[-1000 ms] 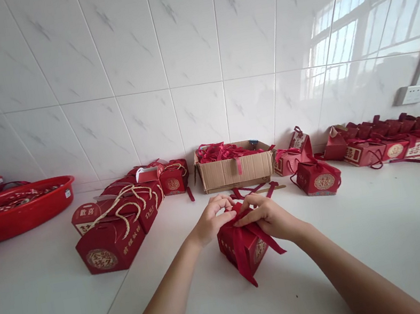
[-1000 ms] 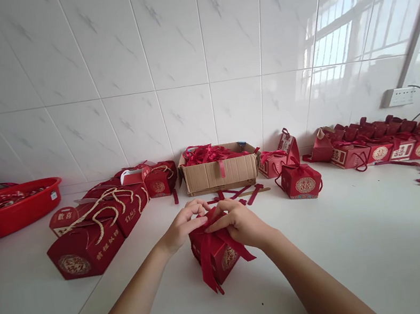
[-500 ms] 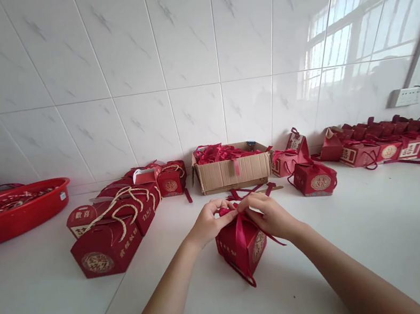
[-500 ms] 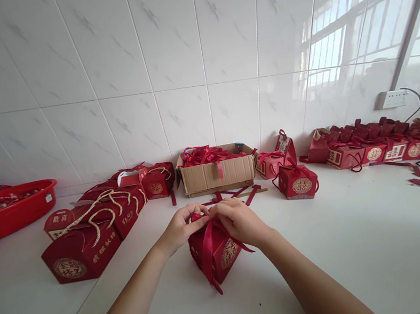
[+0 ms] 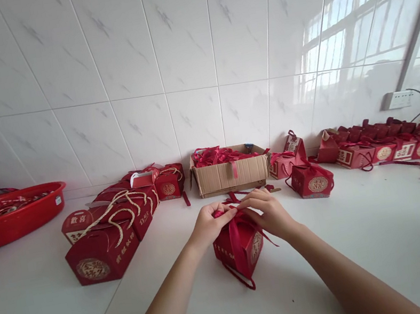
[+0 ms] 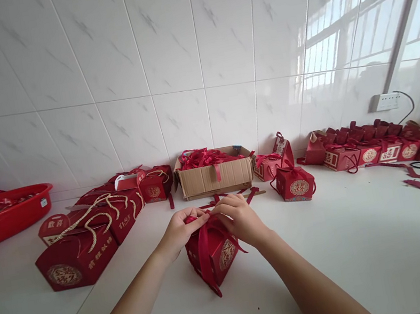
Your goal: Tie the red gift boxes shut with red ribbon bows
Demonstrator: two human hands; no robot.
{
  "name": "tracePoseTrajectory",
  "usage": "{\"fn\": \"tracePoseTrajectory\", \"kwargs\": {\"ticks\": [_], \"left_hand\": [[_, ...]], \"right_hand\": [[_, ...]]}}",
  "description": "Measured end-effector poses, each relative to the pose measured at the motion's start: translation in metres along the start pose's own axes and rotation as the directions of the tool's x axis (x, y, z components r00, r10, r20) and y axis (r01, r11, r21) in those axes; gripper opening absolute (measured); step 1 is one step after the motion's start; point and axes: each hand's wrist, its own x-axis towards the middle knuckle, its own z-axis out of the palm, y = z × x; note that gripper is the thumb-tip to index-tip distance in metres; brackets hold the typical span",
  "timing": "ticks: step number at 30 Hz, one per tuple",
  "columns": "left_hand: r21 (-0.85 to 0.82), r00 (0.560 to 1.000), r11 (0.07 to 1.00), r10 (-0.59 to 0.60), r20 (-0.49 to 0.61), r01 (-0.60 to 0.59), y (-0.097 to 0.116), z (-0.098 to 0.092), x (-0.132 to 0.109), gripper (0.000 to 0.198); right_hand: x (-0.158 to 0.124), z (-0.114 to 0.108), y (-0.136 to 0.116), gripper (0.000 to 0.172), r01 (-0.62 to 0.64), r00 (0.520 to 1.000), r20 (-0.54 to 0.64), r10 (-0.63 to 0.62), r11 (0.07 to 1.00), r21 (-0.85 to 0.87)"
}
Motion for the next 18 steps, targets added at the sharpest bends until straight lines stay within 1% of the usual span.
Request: {"fn": "tracePoseTrajectory", "kwargs": {"ticks": [2,7,12,18], "left_hand": [[0.003,1.000,1.000,-0.023,-0.013,0.023,-0.0007,0.0000,0.0004,0.031],[-0.011,0.998,0.998,-0.061,-0.015,0.061,0.0004,-0.0006,0.0000,0.030],[-0.010,0.998,0.998,-0.057,-0.007,0.057,0.0012,-0.0010,-0.0002,0.031],[-0.001,0.999,0.999,-0.053,-0.011,0.053,0.0011,-0.0022,0.0009,0.031]], "right_hand": [[-0.0005,-0.0011,0.0009,0.017,0.002,1.000,-0.002,-0.002,0.999,-0.049],[-0.0011,-0.0032,0.0007,0.020,0.014,1.000,-0.003,-0.015,0.993,-0.116],[-0.0011,-0.0044,0.0006,0.020,0.017,1.000,-0.013,-0.019,0.990,-0.137],[-0.0037,-0.0033,0.0076,0.019,-0.004,1.000,-0.023,0.000,0.985,-0.172]]}}
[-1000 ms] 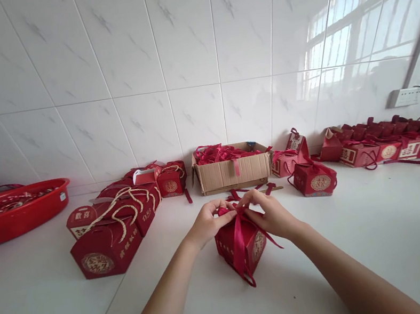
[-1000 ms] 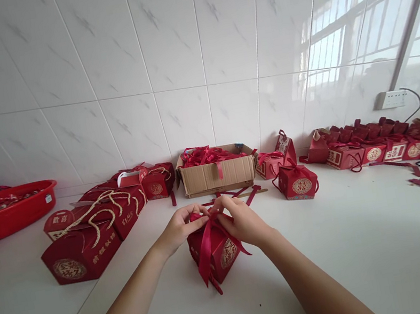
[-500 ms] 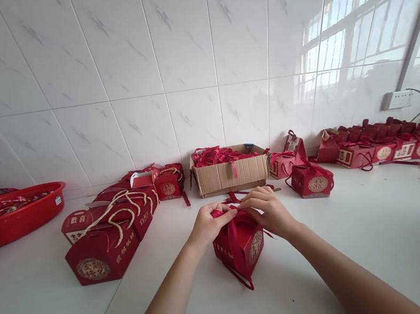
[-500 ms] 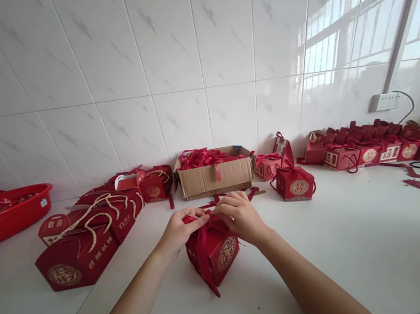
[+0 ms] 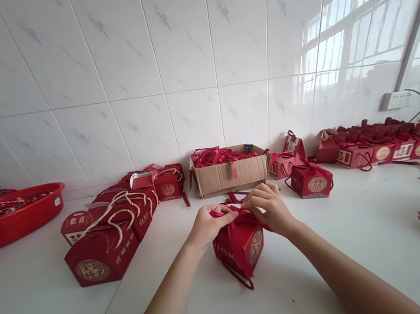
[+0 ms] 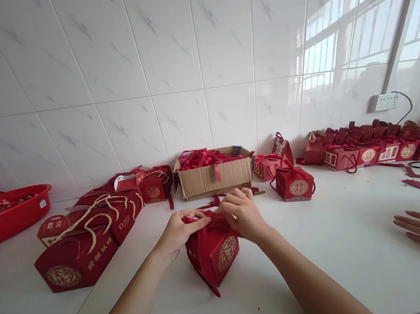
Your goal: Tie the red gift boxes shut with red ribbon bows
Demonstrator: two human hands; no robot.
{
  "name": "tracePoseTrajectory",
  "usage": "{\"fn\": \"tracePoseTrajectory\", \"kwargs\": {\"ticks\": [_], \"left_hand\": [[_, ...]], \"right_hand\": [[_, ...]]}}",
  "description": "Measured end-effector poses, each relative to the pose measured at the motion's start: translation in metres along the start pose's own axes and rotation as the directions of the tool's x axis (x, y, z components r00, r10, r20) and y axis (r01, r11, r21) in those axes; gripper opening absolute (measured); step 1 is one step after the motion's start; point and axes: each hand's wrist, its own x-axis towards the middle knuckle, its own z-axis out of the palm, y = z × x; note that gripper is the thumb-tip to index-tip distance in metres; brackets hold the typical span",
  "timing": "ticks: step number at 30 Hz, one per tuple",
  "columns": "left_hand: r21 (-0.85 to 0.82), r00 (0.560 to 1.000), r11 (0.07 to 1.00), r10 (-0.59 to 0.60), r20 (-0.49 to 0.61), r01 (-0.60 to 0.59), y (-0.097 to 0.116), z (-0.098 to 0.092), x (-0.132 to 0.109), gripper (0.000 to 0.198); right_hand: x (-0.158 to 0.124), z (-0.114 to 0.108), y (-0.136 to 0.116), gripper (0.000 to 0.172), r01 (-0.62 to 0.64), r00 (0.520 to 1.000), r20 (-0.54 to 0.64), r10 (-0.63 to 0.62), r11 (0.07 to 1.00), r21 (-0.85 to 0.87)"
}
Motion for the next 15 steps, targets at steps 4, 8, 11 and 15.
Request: {"fn": "tracePoseTrajectory", "kwargs": {"ticks": [4,8,11,15], "left_hand": [[-0.004,1.000,1.000,-0.002,-0.003,0.002,0.0005,0.0007,-0.0001,0.030],[-0.010,1.000,1.000,-0.003,0.002,0.003,0.0023,0.0016,-0.0010,0.030],[-0.009,1.000,1.000,-0.001,0.002,0.001,0.0048,0.0023,-0.0018,0.034],[-0.008,1.000,1.000,0.001,0.013,0.000,0.0065,0.0014,-0.0027,0.042]], "right_hand": [[-0.0003,0.0004,0.0009,0.018,0.001,1.000,-0.010,-0.001,1.000,-0.008],[0.0003,-0.0008,0.0016,0.019,-0.001,1.000,-0.023,0.000,1.000,-0.016],[-0.0002,-0.0014,0.0045,0.020,0.000,0.999,-0.043,-0.001,1.000,-0.026],[-0.0020,-0.0002,0.0075,0.019,-0.015,0.998,-0.063,0.012,0.999,-0.042]]}}
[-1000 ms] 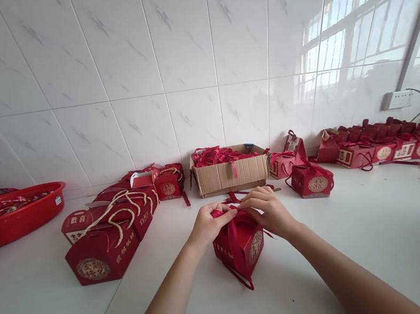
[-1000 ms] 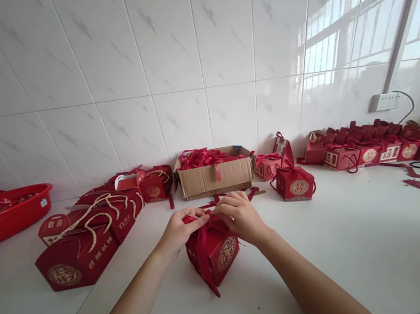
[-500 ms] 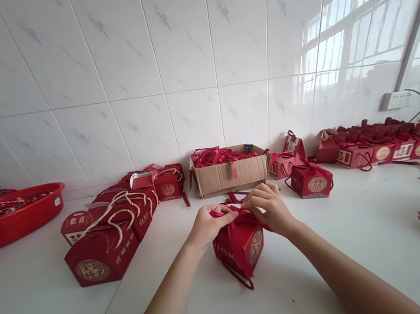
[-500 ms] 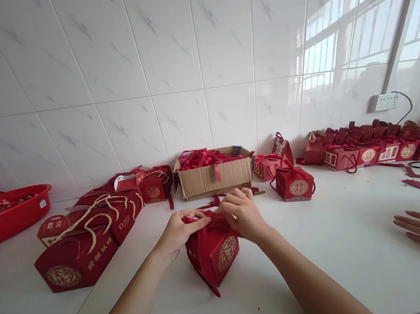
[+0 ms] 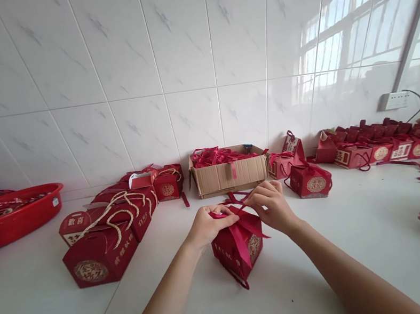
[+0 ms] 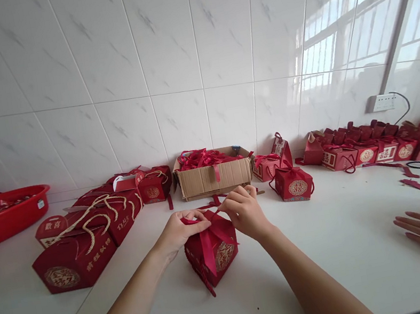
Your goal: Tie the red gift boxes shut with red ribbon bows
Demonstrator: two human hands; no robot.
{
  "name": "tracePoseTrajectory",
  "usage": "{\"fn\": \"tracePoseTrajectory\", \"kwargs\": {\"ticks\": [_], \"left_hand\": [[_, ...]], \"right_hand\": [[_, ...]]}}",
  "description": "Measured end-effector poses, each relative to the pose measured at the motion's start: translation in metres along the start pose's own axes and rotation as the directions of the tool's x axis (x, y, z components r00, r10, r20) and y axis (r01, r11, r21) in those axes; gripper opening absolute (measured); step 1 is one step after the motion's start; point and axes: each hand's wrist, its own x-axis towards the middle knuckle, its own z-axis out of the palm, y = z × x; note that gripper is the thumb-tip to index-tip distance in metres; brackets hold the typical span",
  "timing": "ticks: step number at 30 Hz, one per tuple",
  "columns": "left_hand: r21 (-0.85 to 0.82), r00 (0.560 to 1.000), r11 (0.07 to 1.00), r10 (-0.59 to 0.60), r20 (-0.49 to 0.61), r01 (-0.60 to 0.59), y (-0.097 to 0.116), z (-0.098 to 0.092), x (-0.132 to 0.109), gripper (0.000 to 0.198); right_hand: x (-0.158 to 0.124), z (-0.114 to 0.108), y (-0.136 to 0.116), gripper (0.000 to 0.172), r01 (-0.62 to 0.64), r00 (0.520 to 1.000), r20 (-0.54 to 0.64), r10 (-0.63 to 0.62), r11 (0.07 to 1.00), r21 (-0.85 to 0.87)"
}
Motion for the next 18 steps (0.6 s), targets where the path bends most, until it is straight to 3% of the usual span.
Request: {"fn": "tracePoseTrajectory", "kwargs": {"ticks": [5,11,18], "left_hand": [[-0.001,1.000,1.000,-0.013,0.001,0.013,-0.0032,-0.0058,0.0018,0.032],[-0.003,0.999,1.000,0.021,-0.034,-0.021,-0.0059,-0.0049,0.0028,0.049],[0.057,0.998,0.997,0.048,-0.029,-0.046,-0.0039,-0.0014,0.0009,0.041]], "right_hand": [[-0.0013,0.0037,-0.0030,0.017,-0.080,0.997,-0.018,0.081,0.996,0.035],[0.0006,0.0026,-0.0047,0.011,-0.120,0.992,0.057,0.112,0.981,0.154],[0.0004,0.0034,-0.0057,0.015,-0.094,0.995,-0.038,0.096,0.993,0.065]]}}
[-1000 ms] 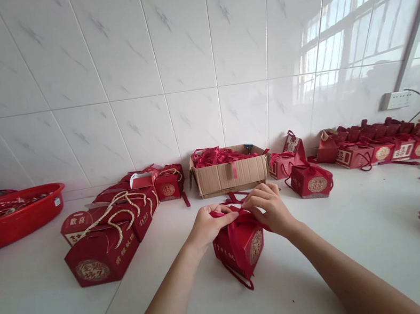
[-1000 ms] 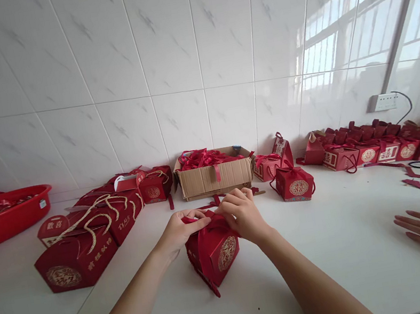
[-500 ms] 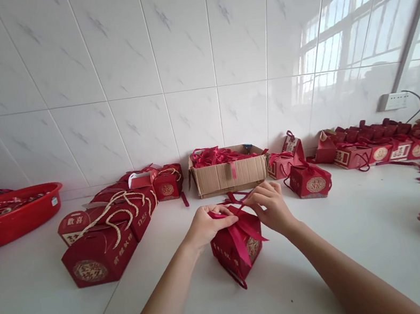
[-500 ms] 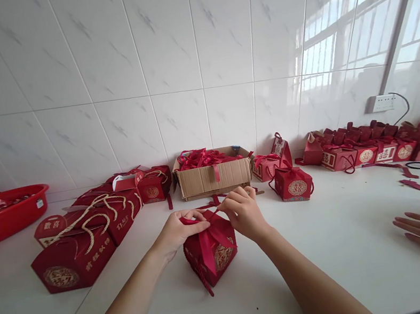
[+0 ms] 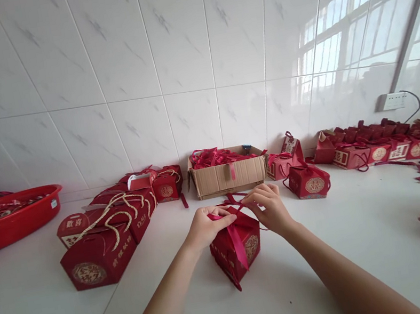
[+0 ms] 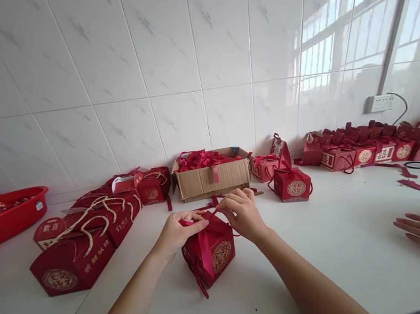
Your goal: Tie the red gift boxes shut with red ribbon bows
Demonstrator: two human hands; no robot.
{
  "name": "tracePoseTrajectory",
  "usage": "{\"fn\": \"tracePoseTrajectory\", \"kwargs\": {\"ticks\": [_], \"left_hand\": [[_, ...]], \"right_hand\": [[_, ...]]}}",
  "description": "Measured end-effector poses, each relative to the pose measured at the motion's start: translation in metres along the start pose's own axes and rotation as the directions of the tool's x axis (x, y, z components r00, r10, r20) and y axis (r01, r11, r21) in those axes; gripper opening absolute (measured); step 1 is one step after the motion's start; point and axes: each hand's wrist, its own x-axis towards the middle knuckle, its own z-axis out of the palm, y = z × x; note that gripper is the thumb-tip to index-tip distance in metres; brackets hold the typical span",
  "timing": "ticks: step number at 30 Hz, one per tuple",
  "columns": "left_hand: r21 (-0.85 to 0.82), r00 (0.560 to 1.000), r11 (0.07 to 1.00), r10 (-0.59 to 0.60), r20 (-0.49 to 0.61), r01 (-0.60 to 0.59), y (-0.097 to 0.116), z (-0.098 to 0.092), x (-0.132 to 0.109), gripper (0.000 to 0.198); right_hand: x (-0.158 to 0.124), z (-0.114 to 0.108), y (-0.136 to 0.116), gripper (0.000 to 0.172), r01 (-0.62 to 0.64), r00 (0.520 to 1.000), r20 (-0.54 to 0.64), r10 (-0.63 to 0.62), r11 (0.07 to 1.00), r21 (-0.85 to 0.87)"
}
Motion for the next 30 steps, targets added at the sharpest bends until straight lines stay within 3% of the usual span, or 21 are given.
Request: {"fn": "tracePoseTrajectory", "kwargs": {"ticks": [10,16,19,21,25,30], "left_hand": [[-0.023,0.998,0.999,0.044,0.036,-0.043,0.002,-0.001,0.001,0.048],[-0.064,0.998,0.997,0.035,0.050,-0.032,0.000,0.000,0.001,0.047],[-0.067,0.998,0.998,0.012,0.062,-0.008,-0.001,-0.001,0.001,0.033],[-0.059,0.998,0.998,-0.006,0.070,0.010,-0.002,-0.003,0.001,0.028],[-0.052,0.998,0.999,-0.001,0.068,0.004,-0.002,-0.004,0.001,0.034],[-0.049,0.997,0.999,0.019,0.068,-0.016,-0.002,-0.002,0.001,0.043]], "right_hand": [[-0.001,0.001,0.001,0.016,0.055,0.987,-0.143,-0.070,0.993,-0.106],[-0.004,-0.002,0.000,0.019,0.042,0.991,-0.123,-0.060,0.988,-0.146],[-0.006,0.002,-0.001,0.018,-0.041,0.995,-0.097,0.033,0.996,-0.079],[-0.006,0.005,-0.001,0.016,-0.153,0.987,-0.035,0.155,0.987,0.056],[-0.006,0.008,0.000,0.012,-0.346,0.938,0.111,0.328,0.893,0.288],[-0.004,0.012,0.001,0.035,-0.508,0.861,0.248,0.444,0.758,0.410]]}}
